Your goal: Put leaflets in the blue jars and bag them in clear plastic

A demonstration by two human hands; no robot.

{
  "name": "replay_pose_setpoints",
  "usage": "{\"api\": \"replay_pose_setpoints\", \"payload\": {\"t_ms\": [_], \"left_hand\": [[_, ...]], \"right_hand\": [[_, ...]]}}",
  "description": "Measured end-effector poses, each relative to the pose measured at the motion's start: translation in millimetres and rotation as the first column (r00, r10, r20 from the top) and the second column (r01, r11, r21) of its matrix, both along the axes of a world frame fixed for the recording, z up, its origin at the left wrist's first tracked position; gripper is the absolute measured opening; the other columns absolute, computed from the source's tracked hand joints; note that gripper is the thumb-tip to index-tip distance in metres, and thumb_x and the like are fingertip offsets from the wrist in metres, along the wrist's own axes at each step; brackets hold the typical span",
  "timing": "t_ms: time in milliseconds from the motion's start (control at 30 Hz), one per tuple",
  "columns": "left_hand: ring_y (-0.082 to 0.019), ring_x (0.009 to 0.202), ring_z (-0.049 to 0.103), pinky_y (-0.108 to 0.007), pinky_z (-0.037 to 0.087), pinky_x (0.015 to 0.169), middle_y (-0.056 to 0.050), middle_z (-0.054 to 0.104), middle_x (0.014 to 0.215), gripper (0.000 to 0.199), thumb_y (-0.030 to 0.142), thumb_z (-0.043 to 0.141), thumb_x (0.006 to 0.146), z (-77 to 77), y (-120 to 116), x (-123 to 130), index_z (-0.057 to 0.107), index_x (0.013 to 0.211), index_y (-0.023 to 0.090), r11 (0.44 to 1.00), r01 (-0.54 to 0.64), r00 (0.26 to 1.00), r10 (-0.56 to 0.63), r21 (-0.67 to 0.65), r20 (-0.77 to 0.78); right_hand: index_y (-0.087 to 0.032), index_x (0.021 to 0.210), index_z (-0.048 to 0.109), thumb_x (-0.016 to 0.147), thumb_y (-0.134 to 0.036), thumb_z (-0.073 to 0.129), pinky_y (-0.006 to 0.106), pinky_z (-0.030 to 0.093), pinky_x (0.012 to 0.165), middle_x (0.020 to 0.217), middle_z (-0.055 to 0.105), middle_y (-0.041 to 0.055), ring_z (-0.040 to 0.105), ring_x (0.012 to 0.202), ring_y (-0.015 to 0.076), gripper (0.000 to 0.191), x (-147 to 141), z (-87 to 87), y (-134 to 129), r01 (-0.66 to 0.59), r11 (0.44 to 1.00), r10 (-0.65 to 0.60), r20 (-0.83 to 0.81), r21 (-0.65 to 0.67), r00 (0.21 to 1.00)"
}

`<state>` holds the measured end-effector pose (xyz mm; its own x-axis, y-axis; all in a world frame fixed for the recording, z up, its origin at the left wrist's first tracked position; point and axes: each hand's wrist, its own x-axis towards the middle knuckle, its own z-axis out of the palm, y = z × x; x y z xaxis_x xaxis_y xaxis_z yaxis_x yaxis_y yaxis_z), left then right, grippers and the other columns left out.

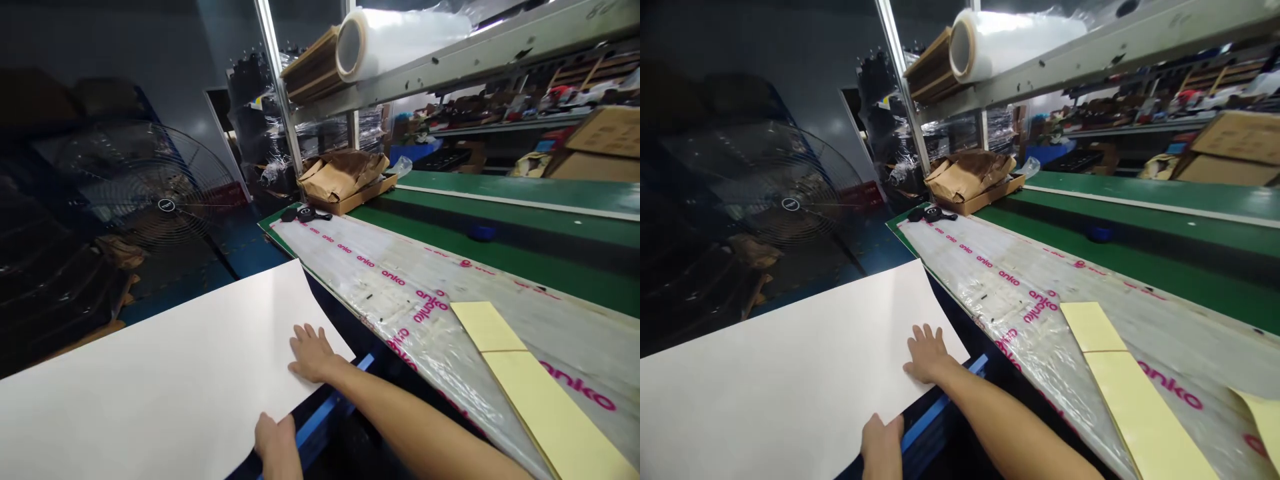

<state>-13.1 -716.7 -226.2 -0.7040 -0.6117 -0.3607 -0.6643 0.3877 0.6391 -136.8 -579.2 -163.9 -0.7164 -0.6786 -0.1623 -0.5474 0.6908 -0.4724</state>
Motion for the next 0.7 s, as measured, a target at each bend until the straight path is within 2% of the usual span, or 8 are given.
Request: {"api": "replay_pose_setpoints", "payload": {"t_ms": [100,200,300,400,467,567,667,700], "left_hand": [[-0.03,0.131,0.05,-0.053,0.043,0.108,-0.01,0.054,0.14,0.038,0.033,0.066,0.092,5.0,19.5,-2.9,0.06,0.127,0.02,0.962,-0.247,0.969,0.243,0.12,0.052],[-0.029,0.127,0.054,-0.052,0.047,0.105,-0.01,0.055,0.139,0.041,0.038,0.064,0.093,15.4,39.1,-21.5,0.058,0.129,0.02,0.866,-0.354,0.926,0.378,0.352,0.003],[-0.026,0.116,0.062,-0.051,0.052,0.099,-0.011,0.06,0.134,0.047,0.047,0.058,0.096,28.8,56.6,-45.2,0.055,0.134,0.02,0.696,-0.364,0.872,0.487,0.619,-0.035],[-0.025,0.115,0.066,-0.045,0.057,0.092,-0.016,0.062,0.133,0.048,0.04,0.033,0.104,43.1,74.1,-54.1,0.043,0.144,0.018,0.501,-0.333,0.83,0.558,0.799,-0.004],[-0.026,0.118,0.065,-0.04,0.059,0.089,-0.023,0.059,0.135,0.053,0.033,0.024,0.103,51.8,87.5,-49.7,0.033,0.149,0.009,0.394,-0.311,0.829,0.557,0.865,0.045],[-0.025,0.118,0.066,-0.034,0.059,0.09,-0.028,0.058,0.135,0.06,0.036,0.035,0.1,62.8,105.6,-35.1,0.031,0.147,-0.002,0.292,-0.253,0.871,0.484,0.922,0.086],[-0.028,0.091,0.075,-0.035,0.061,0.072,-0.027,0.068,0.118,0.058,0.04,0.048,0.095,71.8,104.2,-17.6,0.048,0.135,-0.002,0.241,-0.212,0.941,0.311,0.947,0.132],[-0.028,0.079,0.075,-0.035,0.059,0.063,-0.026,0.071,0.111,0.057,0.043,0.053,0.093,74.4,95.7,-11.1,0.054,0.128,-0.001,0.287,-0.195,0.966,0.222,0.938,0.133]], "right_hand": [[-0.01,0.143,0.052,0.091,-0.046,0.057,0.062,0.012,0.12,0.161,0.032,0.0191,0.019,0.151,0.0387,0.064,-4.1,-12.9,-0.9,0.044,0.997,-0.046,0.029,0.06,0.999],[-0.006,0.143,0.051,0.095,-0.037,0.051,0.062,0.01,0.12,0.159,0.034,0.0233,0.02,0.15,0.0395,0.058,-7.4,-23.9,-0.6,0.122,0.984,-0.128,0.04,0.129,0.991],[-0.008,0.145,0.05,0.097,-0.031,0.05,0.061,0.013,0.12,0.16,0.031,0.022,0.02,0.15,0.0386,0.053,-10.7,-32.8,1.0,0.173,0.967,-0.185,0.05,0.186,0.981],[-0.015,0.142,0.051,0.098,-0.037,0.056,0.061,0.022,0.118,0.158,0.037,0.0163,0.028,0.147,0.0363,0.049,-15.9,-40.7,4.9,0.176,0.956,-0.2,0.081,0.233,0.976],[-0.018,0.138,0.054,0.097,-0.04,0.06,0.061,0.03,0.115,0.152,0.045,0.0126,0.038,0.141,0.034,0.047,-20.7,-46.5,9.4,0.171,0.949,-0.205,0.104,0.266,0.973],[-0.018,0.133,0.058,0.097,-0.038,0.063,0.058,0.041,0.108,0.144,0.052,0.0119,0.049,0.132,0.032,0.041,-28.7,-55.3,18.0,0.174,0.928,-0.228,0.132,0.33,0.965],[-0.017,0.131,0.059,0.096,-0.035,0.065,0.054,0.047,0.103,0.14,0.054,0.0121,0.055,0.125,0.0304,0.04,-36.3,-61.4,25.9,0.146,0.917,-0.217,0.158,0.371,0.963],[-0.016,0.13,0.059,0.095,-0.034,0.066,0.053,0.047,0.103,0.139,0.055,0.0126,0.056,0.124,0.03,0.04,-38.3,-62.4,27.7,0.131,0.917,-0.205,0.165,0.376,0.965]]}}
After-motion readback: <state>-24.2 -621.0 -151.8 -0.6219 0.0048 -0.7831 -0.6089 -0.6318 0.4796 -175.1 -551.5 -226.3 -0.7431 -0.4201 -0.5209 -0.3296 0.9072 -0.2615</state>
